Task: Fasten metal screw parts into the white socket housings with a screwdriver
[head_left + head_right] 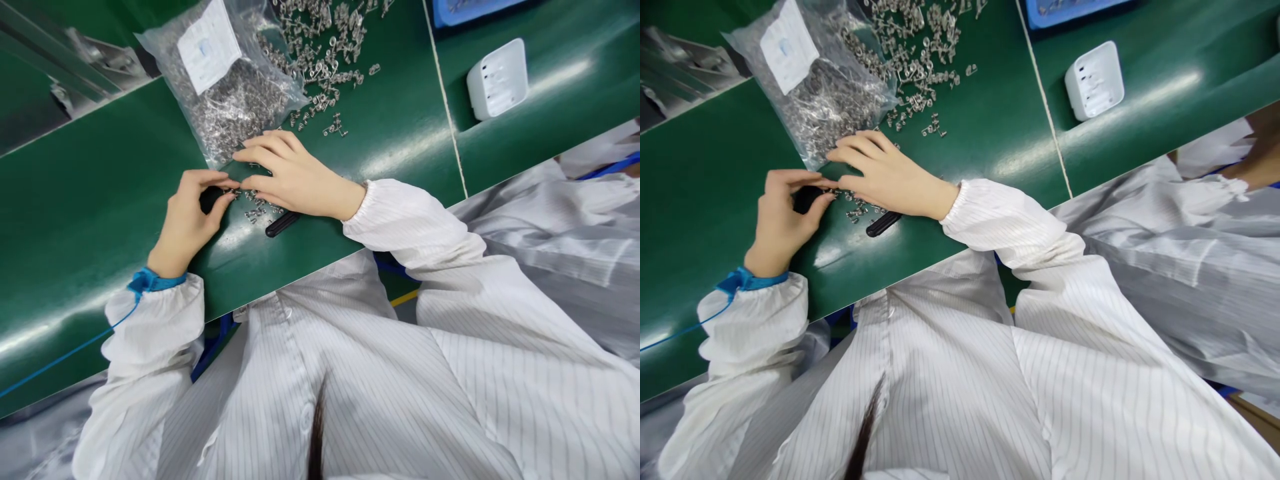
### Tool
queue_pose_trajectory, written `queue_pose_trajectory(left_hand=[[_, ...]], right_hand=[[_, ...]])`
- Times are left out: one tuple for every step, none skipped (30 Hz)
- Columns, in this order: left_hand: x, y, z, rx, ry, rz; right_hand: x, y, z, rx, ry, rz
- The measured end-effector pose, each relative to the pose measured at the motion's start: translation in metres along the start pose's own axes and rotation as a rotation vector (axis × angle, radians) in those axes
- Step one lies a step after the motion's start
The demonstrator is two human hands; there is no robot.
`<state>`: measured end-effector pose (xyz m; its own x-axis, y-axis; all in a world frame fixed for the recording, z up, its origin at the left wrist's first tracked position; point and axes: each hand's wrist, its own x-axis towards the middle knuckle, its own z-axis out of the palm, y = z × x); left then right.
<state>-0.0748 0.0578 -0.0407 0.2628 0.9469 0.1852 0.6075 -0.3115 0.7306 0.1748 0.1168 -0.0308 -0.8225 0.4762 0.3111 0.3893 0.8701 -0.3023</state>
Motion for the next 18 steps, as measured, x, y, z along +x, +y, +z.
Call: queue_pose_trajectory(left_hand=[[0.001, 0.0009, -0.0006, -0.009, -0.03, 0.006], [0.0022, 0.0016, -0.0013, 0.005, -0.056, 0.02], [0.0035, 0.0022, -0.0021, 0.041, -0.076, 0.041], [0.0048, 0.0026, -0.0029, 0.091, -0.092, 0.065], [0.006, 0.0029, -0.0037, 0.145, -0.103, 0.091], [0.007, 0.003, -0.0041, 0.193, -0.116, 0.114], [0.0076, 0.0032, -0.0043, 0.234, -0.126, 0.131], [0.0079, 0.0033, -0.0041, 0.265, -0.134, 0.141], [0.0078, 0.0034, -0.0036, 0.289, -0.138, 0.141], [0.0073, 0.0035, -0.0028, 0.305, -0.137, 0.135], [0.0067, 0.0037, -0.0018, 0.311, -0.132, 0.125], [0.0057, 0.0038, -0.0009, 0.308, -0.124, 0.114], [0.0047, 0.004, -0.0002, 0.297, -0.11, 0.103], [0.0036, 0.0042, 0.0004, 0.279, -0.094, 0.093], [0.0025, 0.0044, 0.0007, 0.26, -0.078, 0.084], [0.0014, 0.0048, 0.0011, 0.244, -0.054, 0.08], [0.0004, 0.0053, 0.0016, 0.23, -0.024, 0.075], [-0.0004, 0.006, 0.0025, 0.2, 0.004, 0.052]], right_hand=[[0.0002, -0.0012, -0.0019, 0.006, -0.02, 0.006], [0.0003, -0.0019, -0.0029, 0.012, -0.035, 0.009], [0.0005, -0.0019, -0.0032, 0.016, -0.048, 0.006], [0.0006, -0.0016, -0.0027, 0.018, -0.061, -0.007], [0.0006, -0.0012, -0.0016, 0.02, -0.057, -0.015], [0.0006, -0.0007, -0.0003, 0.023, -0.037, -0.014], [0.0005, -0.0005, 0.0011, 0.031, -0.01, -0.004], [0.0004, -0.0006, 0.0022, 0.042, 0.017, 0.01], [0.0002, -0.0011, 0.0028, 0.06, 0.041, 0.032], [0.0001, -0.0018, 0.0028, 0.083, 0.052, 0.06], [-0.0001, -0.0026, 0.0021, 0.112, 0.049, 0.091], [-0.0003, -0.0036, 0.001, 0.146, 0.039, 0.121], [-0.0004, -0.0045, -0.0004, 0.192, 0.03, 0.152], [-0.0006, -0.0052, -0.0019, 0.247, 0.03, 0.186], [-0.0008, -0.0058, -0.0033, 0.308, 0.033, 0.218], [-0.001, -0.0061, -0.0045, 0.37, 0.038, 0.24], [-0.0013, -0.0061, -0.0053, 0.429, 0.051, 0.258], [-0.0016, -0.006, -0.0059, 0.476, 0.064, 0.27]])
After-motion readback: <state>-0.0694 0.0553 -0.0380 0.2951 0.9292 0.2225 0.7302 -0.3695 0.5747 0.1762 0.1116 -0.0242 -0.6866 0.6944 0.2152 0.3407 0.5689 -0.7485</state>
